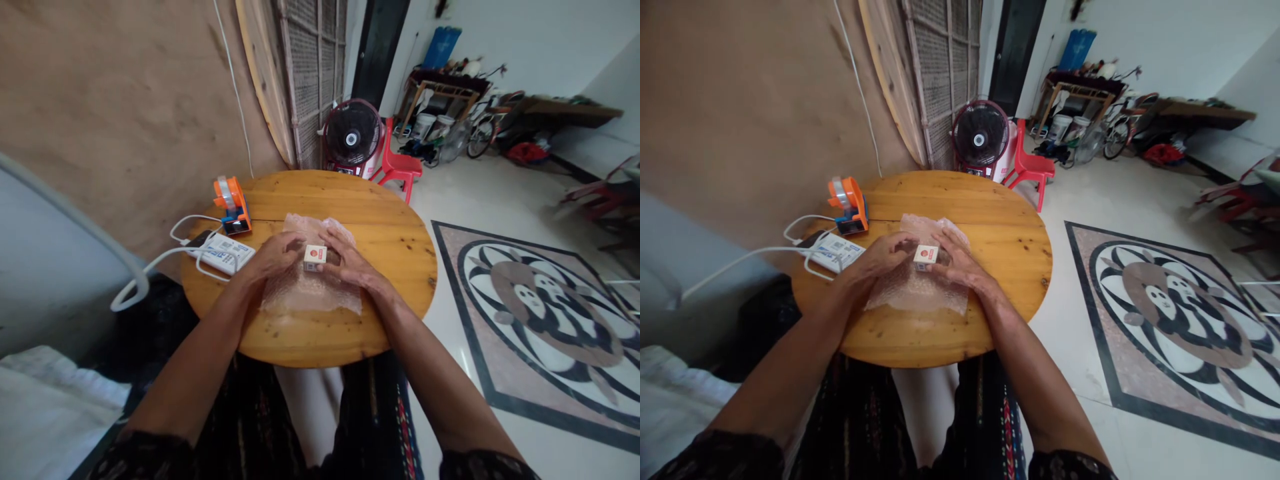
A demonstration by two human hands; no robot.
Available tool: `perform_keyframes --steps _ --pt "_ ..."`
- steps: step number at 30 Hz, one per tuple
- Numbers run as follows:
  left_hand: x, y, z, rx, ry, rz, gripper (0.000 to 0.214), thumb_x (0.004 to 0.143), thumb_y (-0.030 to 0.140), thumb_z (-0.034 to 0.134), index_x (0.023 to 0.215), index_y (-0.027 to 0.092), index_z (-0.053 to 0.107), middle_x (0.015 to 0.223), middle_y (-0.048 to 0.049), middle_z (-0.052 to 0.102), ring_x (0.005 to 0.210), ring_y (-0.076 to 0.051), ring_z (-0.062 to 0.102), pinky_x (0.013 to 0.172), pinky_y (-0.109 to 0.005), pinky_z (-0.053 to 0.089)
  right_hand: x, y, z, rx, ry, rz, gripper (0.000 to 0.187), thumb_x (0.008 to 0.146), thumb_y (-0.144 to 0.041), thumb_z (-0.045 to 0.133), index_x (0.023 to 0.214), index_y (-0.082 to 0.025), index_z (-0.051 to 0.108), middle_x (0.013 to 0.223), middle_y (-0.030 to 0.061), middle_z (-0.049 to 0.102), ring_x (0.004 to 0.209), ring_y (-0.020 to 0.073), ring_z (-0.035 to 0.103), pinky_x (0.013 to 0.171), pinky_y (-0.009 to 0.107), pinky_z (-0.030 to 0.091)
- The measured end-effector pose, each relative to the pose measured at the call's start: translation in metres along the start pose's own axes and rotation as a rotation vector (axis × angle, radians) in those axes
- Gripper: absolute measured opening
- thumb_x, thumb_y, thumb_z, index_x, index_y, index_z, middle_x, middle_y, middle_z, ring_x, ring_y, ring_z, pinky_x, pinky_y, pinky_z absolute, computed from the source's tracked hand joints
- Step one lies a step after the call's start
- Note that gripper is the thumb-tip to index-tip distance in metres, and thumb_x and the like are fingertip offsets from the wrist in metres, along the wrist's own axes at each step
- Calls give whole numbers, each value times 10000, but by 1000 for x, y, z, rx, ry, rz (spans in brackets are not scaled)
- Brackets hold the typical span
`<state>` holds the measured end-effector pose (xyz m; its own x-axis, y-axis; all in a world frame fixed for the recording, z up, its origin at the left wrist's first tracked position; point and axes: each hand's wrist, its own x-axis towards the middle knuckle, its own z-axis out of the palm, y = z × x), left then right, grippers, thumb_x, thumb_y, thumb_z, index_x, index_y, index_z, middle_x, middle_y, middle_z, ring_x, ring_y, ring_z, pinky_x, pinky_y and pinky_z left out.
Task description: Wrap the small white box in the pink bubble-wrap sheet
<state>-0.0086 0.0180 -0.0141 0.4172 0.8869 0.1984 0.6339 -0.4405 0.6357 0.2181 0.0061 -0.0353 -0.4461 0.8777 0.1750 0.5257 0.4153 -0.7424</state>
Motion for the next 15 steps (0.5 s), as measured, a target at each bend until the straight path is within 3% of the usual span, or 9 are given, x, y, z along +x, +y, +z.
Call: perform_keyframes --steps 4,7,10,13,15 --pt "-26 26 -20 204 -61 65 433 781 212 446 1179 158 608 1178 -95 660 1076 -257 609 965 -423 472 -1 0 -2 63 -8 -13 812 751 -531 699 1452 -278 377 1591 65 189 1463 278 183 1186 478 193" --pt "-59 46 -24 308 -70 170 389 798 289 511 1161 201 617 1237 -86 631 1184 -279 548 1036 -458 418 -2 -2 -5 110 -21 23 782 777 -591 645 1452 -302 376 1544 68 314 1405 282 325 1153 481 279" --pt "-88 50 -12 413 -63 252 506 724 373 651 1206 228 597 1387 -96 523 1320 -336 412 1108 -523 324 -4 -7 -8 144 -17 56 705 813 -630 575 1428 -322 418 1461 55 454 1347 278 416 1133 480 315" --pt "-100 46 4 451 -31 261 503 738 299 636 1232 213 588 1441 -114 463 1372 -346 341 1132 -536 287 -5 -10 -10 157 -17 54 641 843 -637 524 1393 -310 476 1429 47 502 1358 281 404 1154 485 268" --pt "-99 44 12 461 13 256 387 769 230 589 1152 193 633 1424 -127 477 1370 -342 347 1123 -539 297 -5 -10 -10 177 4 52 637 856 -634 505 1402 -309 463 1448 44 481 1374 273 384 1167 483 240"
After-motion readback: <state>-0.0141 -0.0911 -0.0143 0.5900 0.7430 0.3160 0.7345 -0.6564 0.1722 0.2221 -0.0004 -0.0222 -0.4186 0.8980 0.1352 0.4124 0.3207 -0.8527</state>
